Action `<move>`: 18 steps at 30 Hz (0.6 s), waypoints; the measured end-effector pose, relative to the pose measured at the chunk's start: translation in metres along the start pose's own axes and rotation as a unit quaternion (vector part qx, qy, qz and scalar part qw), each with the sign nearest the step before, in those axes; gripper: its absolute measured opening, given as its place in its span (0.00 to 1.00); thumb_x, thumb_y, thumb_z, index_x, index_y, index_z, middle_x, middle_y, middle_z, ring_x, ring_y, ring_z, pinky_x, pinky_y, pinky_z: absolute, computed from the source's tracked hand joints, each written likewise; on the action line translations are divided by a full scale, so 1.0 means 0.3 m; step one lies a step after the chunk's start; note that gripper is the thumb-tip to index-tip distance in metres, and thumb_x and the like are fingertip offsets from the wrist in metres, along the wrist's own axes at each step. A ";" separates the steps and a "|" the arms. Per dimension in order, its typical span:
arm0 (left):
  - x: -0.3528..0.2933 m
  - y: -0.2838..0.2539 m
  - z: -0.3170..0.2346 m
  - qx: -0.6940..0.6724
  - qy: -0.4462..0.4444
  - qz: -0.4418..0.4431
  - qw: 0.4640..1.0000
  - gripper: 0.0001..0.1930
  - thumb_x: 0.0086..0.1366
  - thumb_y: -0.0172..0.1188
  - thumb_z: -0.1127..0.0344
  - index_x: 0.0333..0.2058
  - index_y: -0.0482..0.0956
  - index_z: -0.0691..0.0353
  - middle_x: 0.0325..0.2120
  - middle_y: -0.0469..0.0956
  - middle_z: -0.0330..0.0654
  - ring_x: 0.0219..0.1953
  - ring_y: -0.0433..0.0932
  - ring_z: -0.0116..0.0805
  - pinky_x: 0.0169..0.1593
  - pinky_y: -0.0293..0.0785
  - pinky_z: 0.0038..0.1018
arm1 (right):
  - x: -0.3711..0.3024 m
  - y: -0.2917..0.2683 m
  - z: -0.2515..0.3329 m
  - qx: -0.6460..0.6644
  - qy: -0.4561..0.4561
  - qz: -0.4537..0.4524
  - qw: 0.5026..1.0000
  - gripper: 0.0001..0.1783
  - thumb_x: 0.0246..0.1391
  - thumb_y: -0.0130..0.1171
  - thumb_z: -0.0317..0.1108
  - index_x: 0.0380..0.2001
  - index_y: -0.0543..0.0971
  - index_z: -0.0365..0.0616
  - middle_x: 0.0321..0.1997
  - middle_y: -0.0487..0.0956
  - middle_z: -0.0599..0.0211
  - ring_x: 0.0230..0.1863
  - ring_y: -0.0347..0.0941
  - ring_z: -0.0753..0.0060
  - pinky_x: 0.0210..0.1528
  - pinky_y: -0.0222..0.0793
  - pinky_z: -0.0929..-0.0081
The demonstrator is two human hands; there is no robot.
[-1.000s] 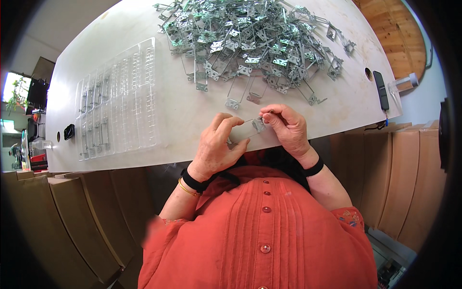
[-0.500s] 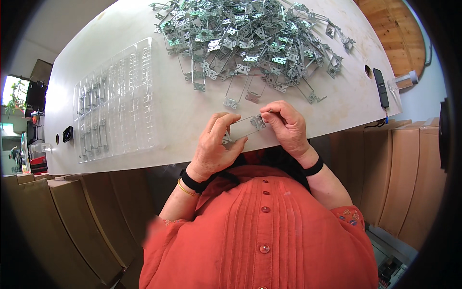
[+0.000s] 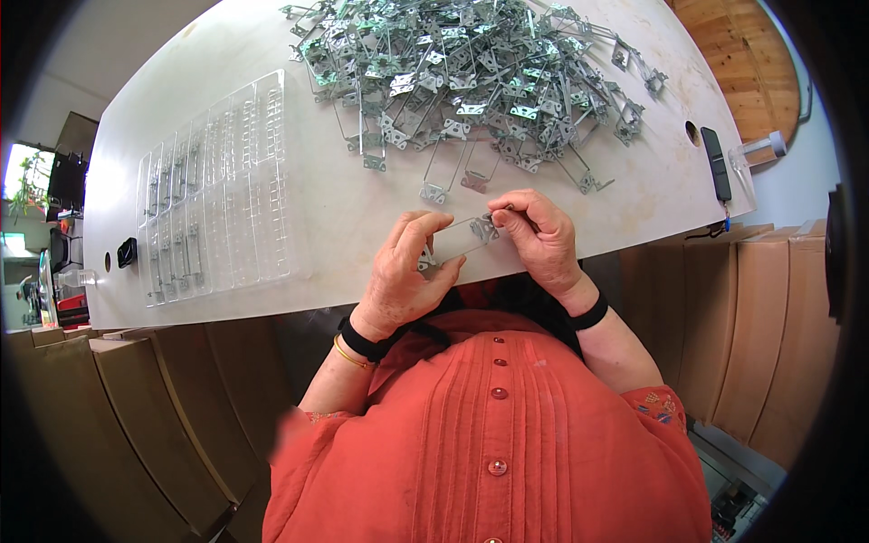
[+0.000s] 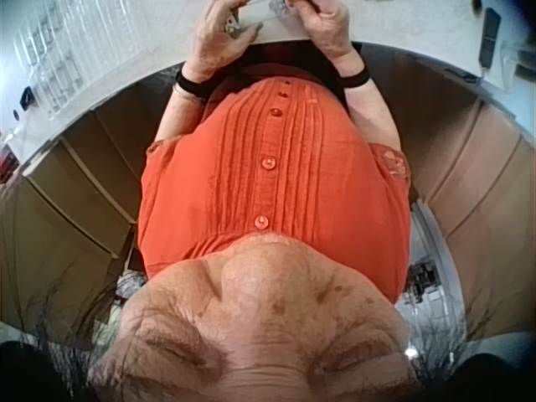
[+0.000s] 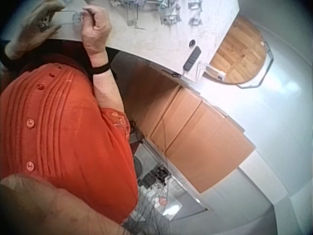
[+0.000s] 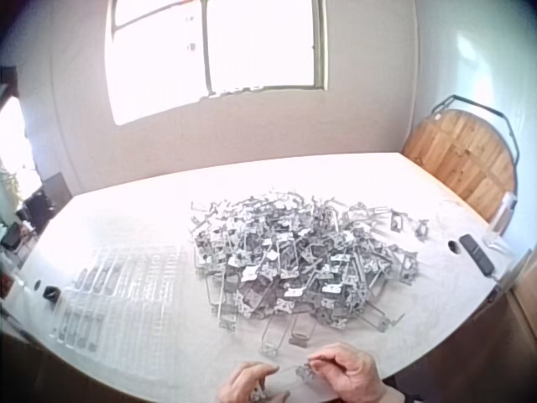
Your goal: The person assembles small metal hardware components by hand at a white table. They pick up individual pieces from a pile, fit them together, and place the assembled units into a clear plastic tray. The process is repeated continuously throughout the clip.
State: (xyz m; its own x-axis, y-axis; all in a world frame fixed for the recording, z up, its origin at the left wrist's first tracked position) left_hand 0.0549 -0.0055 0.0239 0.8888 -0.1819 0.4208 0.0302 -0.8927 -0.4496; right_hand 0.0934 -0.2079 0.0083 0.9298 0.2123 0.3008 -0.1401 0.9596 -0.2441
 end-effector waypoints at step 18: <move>0.001 -0.001 -0.002 -0.006 0.006 -0.004 1.000 0.29 0.51 0.77 0.78 0.53 0.80 0.66 0.43 0.81 0.47 0.36 0.77 0.36 0.41 0.78 0.30 | -0.002 -0.001 -0.008 0.003 -0.010 0.001 1.000 0.08 0.67 0.65 0.21 0.47 0.85 0.40 0.41 0.85 0.67 0.40 0.81 0.76 0.44 0.77 0.78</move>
State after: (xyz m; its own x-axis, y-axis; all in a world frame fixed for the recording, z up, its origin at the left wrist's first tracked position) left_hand 0.0548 -0.0054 0.0247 0.8832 -0.1800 0.4330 0.0315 -0.8985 -0.4378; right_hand 0.0937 -0.2088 0.0059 0.9223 0.2180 0.3190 -0.1440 0.9601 -0.2397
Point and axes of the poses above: each hand's wrist, its own x-axis towards the middle knuckle, its own y-axis out of the palm, z = x × y, the point moved 7 cm from there along x, towards the middle knuckle
